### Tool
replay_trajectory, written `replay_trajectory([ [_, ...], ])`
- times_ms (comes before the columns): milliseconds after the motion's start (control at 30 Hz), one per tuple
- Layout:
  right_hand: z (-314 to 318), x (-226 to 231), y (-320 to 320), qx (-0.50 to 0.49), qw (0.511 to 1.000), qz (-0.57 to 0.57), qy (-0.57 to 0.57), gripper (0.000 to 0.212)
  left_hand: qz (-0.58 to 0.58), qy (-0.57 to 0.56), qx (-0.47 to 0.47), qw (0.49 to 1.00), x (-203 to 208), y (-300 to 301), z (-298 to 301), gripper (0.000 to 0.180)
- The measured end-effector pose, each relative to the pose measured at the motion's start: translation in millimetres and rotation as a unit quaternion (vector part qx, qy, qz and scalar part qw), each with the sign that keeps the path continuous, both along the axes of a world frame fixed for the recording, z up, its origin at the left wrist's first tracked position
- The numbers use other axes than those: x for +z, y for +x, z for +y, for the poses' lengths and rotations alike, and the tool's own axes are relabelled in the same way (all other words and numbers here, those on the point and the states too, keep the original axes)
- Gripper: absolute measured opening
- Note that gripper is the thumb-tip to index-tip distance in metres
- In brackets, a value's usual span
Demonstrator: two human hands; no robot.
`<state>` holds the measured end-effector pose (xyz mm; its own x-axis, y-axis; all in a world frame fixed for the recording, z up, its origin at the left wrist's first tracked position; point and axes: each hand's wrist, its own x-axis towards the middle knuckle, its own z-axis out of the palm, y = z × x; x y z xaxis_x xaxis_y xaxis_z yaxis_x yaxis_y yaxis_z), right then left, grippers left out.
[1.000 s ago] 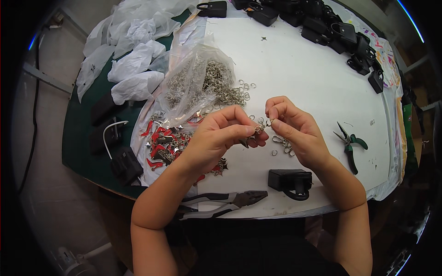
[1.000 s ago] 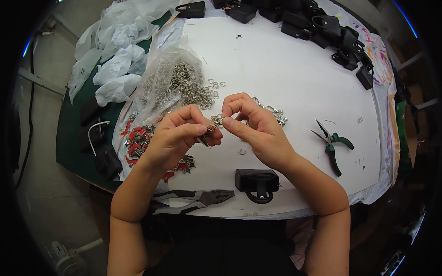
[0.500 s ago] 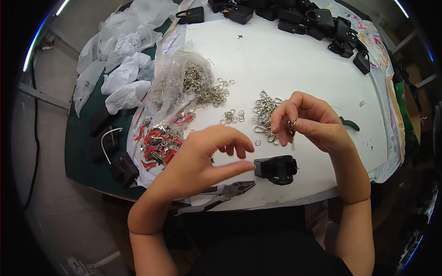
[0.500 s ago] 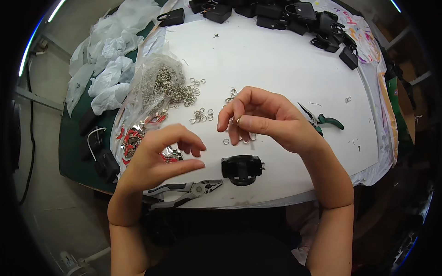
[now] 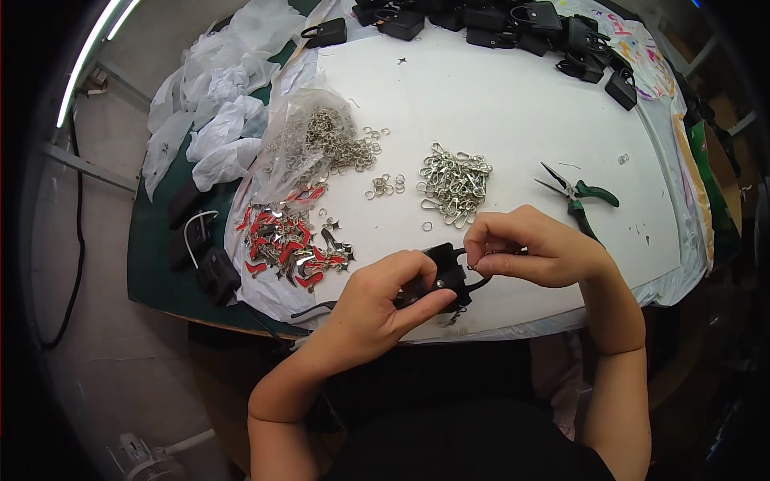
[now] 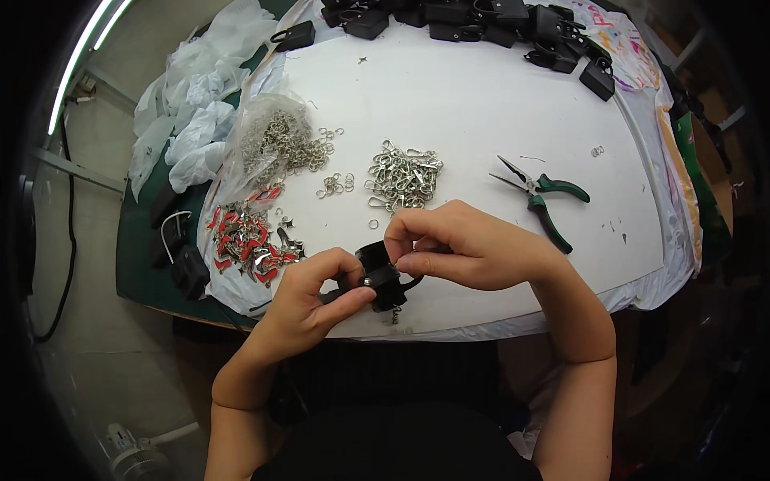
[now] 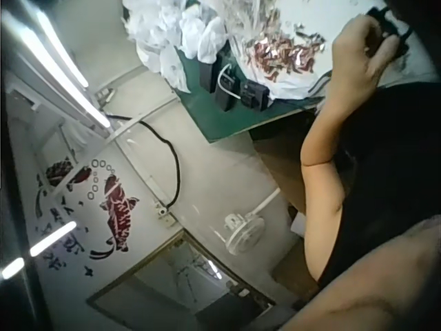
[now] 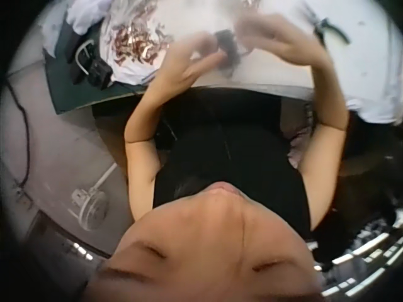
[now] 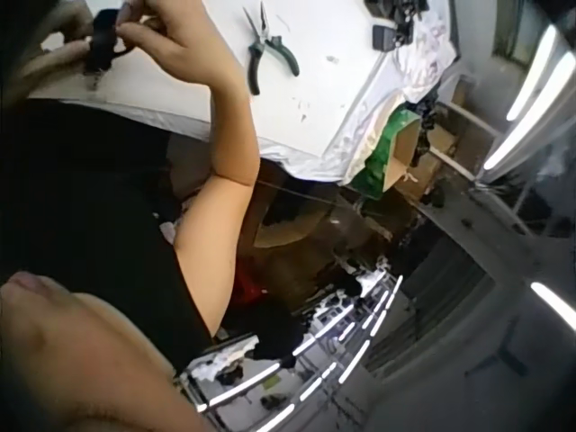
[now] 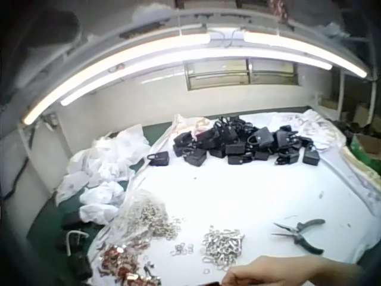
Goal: The person attaches metal clips and star-shaped charms to small black cases using pliers and their hands, then sets the completed items aside.
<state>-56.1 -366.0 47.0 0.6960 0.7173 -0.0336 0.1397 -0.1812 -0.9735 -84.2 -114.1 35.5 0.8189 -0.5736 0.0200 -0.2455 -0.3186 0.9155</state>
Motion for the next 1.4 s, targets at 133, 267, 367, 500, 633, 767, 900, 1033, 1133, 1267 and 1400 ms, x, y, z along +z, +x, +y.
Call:
replay_trajectory([
  [133,6,7,-22,-0.054,0.995,0.087,0.014,0.008,-0.06,-0.073,0.184,0.978,-14,-12,-19,0.017],
  [267,10,3,-42,-0.065,0.976,0.199,0.065,0.009,0.063,-0.231,0.218,0.946,-35,-20,-27,0.023],
  [367,10,-11,-45,-0.137,0.974,0.161,0.084,0.008,0.062,-0.223,0.178,0.956,-33,-22,-27,0.025],
  [500,15,-16,-41,-0.189,0.977,0.069,0.067,0.007,0.038,-0.196,0.139,0.97,-32,-16,-23,0.023],
  [633,25,-35,-45,-0.241,0.963,0.069,0.096,0.008,0.04,-0.208,0.132,0.968,-36,-16,-21,0.023],
  [767,39,-52,-59,-0.314,0.936,0.072,0.142,0.008,-0.048,-0.19,0.096,0.976,-42,-16,-20,0.028],
  [900,42,-60,-64,-0.334,0.932,-0.049,0.127,0.01,-0.031,-0.193,0.123,0.973,-48,-19,-22,0.03],
  [1033,33,-51,-59,-0.275,0.952,-0.116,0.067,0.018,0.046,-0.236,0.143,0.96,-50,-19,-21,0.029],
  [1133,27,-52,-53,-0.254,0.955,-0.149,0.046,0.022,0.071,-0.248,0.127,0.958,-46,-18,-19,0.03],
  [1267,27,-55,-50,-0.247,0.955,-0.158,0.05,0.021,0.048,-0.241,0.114,0.963,-46,-18,-17,0.029],
  [1400,28,-60,-47,-0.238,0.951,-0.181,0.073,0.02,0.008,-0.218,0.114,0.969,-47,-20,-16,0.029],
])
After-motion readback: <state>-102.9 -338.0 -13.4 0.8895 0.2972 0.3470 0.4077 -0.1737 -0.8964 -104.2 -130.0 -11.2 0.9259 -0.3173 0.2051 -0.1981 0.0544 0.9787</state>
